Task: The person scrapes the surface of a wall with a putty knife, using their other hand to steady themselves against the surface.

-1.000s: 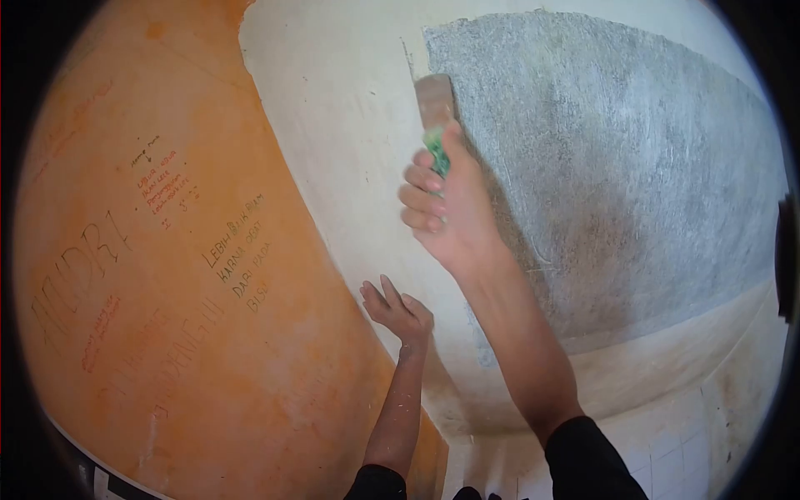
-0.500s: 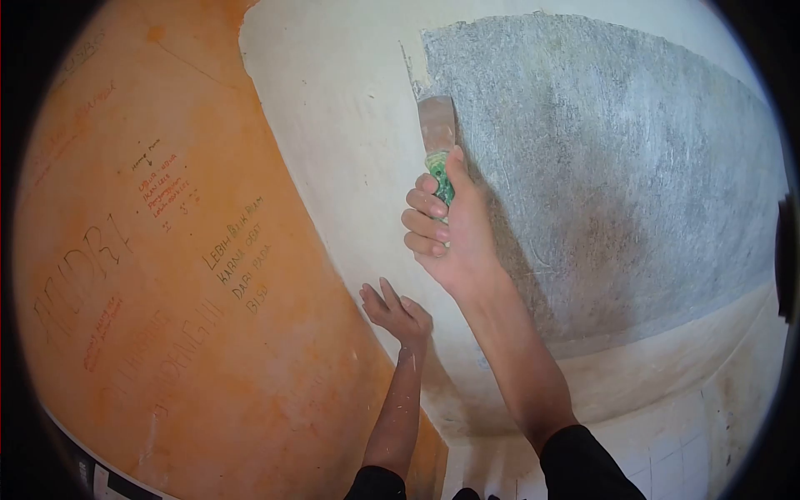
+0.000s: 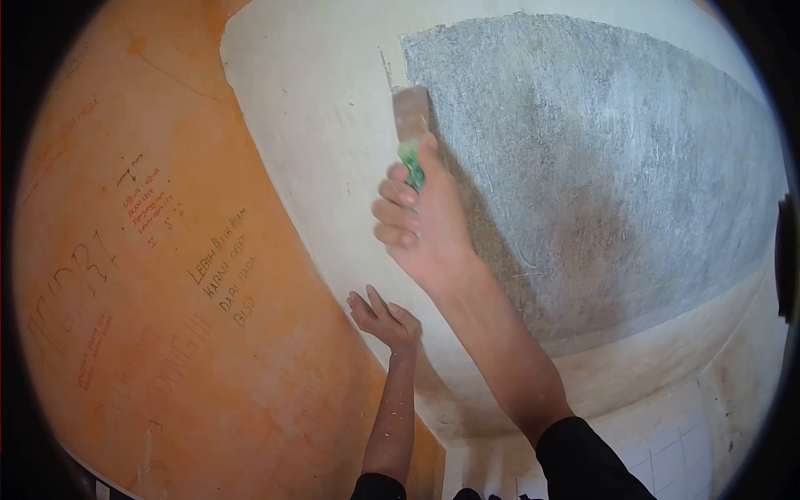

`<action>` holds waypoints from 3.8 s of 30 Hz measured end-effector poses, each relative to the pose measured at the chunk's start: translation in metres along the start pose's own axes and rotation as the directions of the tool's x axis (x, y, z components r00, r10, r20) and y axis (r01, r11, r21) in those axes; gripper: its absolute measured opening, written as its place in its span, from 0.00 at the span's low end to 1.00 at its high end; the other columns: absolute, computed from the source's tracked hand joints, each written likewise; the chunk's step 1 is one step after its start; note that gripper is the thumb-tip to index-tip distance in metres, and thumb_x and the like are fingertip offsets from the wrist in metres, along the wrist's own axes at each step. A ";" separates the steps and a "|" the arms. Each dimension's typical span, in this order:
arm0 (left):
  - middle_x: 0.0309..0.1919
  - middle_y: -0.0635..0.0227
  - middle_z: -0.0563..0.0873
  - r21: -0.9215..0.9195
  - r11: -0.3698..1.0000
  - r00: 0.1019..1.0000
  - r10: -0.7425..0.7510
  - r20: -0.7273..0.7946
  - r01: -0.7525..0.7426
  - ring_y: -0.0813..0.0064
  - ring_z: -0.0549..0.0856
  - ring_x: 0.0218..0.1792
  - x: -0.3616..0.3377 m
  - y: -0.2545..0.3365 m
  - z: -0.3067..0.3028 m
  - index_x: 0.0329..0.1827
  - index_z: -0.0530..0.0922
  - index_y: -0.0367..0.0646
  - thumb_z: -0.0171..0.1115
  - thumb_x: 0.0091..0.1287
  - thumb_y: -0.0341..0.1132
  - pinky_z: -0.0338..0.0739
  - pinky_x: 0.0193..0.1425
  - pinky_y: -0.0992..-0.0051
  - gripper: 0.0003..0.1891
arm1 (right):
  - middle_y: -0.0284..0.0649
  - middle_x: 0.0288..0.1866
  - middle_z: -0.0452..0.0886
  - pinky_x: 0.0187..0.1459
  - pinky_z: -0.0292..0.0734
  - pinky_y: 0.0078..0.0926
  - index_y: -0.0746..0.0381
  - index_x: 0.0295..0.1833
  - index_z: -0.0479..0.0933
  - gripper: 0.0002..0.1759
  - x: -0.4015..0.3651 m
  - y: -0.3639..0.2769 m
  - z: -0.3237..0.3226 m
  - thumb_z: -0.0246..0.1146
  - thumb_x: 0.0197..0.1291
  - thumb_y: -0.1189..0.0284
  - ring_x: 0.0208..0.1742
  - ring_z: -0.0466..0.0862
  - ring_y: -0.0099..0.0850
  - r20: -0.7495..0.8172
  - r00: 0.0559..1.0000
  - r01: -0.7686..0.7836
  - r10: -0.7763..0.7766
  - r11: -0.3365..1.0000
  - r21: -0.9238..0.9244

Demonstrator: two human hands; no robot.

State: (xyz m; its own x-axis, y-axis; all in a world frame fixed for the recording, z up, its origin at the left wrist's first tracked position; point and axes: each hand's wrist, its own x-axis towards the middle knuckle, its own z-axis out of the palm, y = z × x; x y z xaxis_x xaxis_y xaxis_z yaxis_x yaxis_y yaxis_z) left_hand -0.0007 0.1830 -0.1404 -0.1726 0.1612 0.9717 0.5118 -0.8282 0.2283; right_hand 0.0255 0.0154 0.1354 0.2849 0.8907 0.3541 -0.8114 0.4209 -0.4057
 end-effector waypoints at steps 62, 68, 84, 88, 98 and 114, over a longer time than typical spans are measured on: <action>0.77 0.39 0.58 0.046 0.999 0.999 -0.022 0.035 0.021 0.41 0.56 0.78 -0.007 0.001 -0.006 0.75 0.66 0.33 0.43 0.74 0.35 0.49 0.77 0.45 0.27 | 0.23 0.19 0.58 0.13 0.46 0.19 0.51 0.32 0.64 0.28 0.006 0.001 -0.001 0.44 0.75 0.39 0.13 0.53 0.18 0.021 0.999 0.046 -0.044 0.996 -0.081; 0.78 0.40 0.57 0.076 0.997 0.999 0.012 0.049 -0.016 0.43 0.55 0.78 0.000 -0.004 -0.002 0.76 0.65 0.33 0.42 0.75 0.34 0.48 0.78 0.46 0.27 | 0.25 0.19 0.60 0.13 0.48 0.19 0.54 0.29 0.66 0.28 0.019 -0.027 0.015 0.43 0.79 0.46 0.13 0.55 0.19 0.153 0.988 0.016 -0.001 0.995 -0.095; 0.77 0.43 0.59 0.079 0.997 0.999 0.023 0.038 -0.026 0.46 0.56 0.78 -0.009 -0.015 0.000 0.76 0.66 0.38 0.41 0.75 0.36 0.44 0.78 0.44 0.27 | 0.23 0.17 0.60 0.12 0.47 0.18 0.53 0.31 0.67 0.27 -0.001 -0.003 -0.011 0.44 0.78 0.45 0.13 0.55 0.18 0.003 0.996 0.090 -0.091 0.991 -0.095; 0.78 0.44 0.59 0.054 0.997 0.999 0.053 0.009 -0.053 0.46 0.56 0.79 -0.008 -0.012 -0.002 0.76 0.66 0.38 0.41 0.75 0.35 0.43 0.78 0.44 0.27 | 0.23 0.17 0.61 0.11 0.48 0.17 0.53 0.31 0.67 0.28 0.008 -0.018 -0.002 0.44 0.78 0.44 0.12 0.55 0.17 0.039 0.997 0.076 -0.071 0.989 -0.130; 0.78 0.44 0.59 0.069 0.997 0.999 0.041 0.035 -0.044 0.46 0.55 0.79 -0.007 -0.014 0.000 0.76 0.66 0.37 0.42 0.74 0.35 0.43 0.78 0.43 0.28 | 0.23 0.18 0.59 0.13 0.46 0.18 0.52 0.32 0.65 0.28 0.005 -0.024 0.002 0.45 0.76 0.41 0.13 0.54 0.17 0.028 0.998 0.062 -0.058 0.986 -0.155; 0.77 0.43 0.59 0.043 0.997 0.998 0.062 0.010 -0.062 0.46 0.55 0.79 -0.004 -0.012 -0.003 0.76 0.65 0.36 0.40 0.76 0.34 0.44 0.78 0.43 0.27 | 0.24 0.19 0.59 0.13 0.47 0.17 0.53 0.33 0.64 0.27 0.003 -0.031 0.002 0.46 0.76 0.42 0.14 0.55 0.16 0.067 0.998 0.019 -0.007 0.984 -0.177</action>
State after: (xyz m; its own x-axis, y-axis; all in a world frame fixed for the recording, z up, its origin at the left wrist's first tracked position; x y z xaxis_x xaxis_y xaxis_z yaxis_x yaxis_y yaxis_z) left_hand -0.0089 0.1903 -0.1472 -0.1325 0.1148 0.9845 0.5571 -0.8129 0.1697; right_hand 0.0506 0.0045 0.1506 0.2553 0.8742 0.4129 -0.7029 0.4611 -0.5416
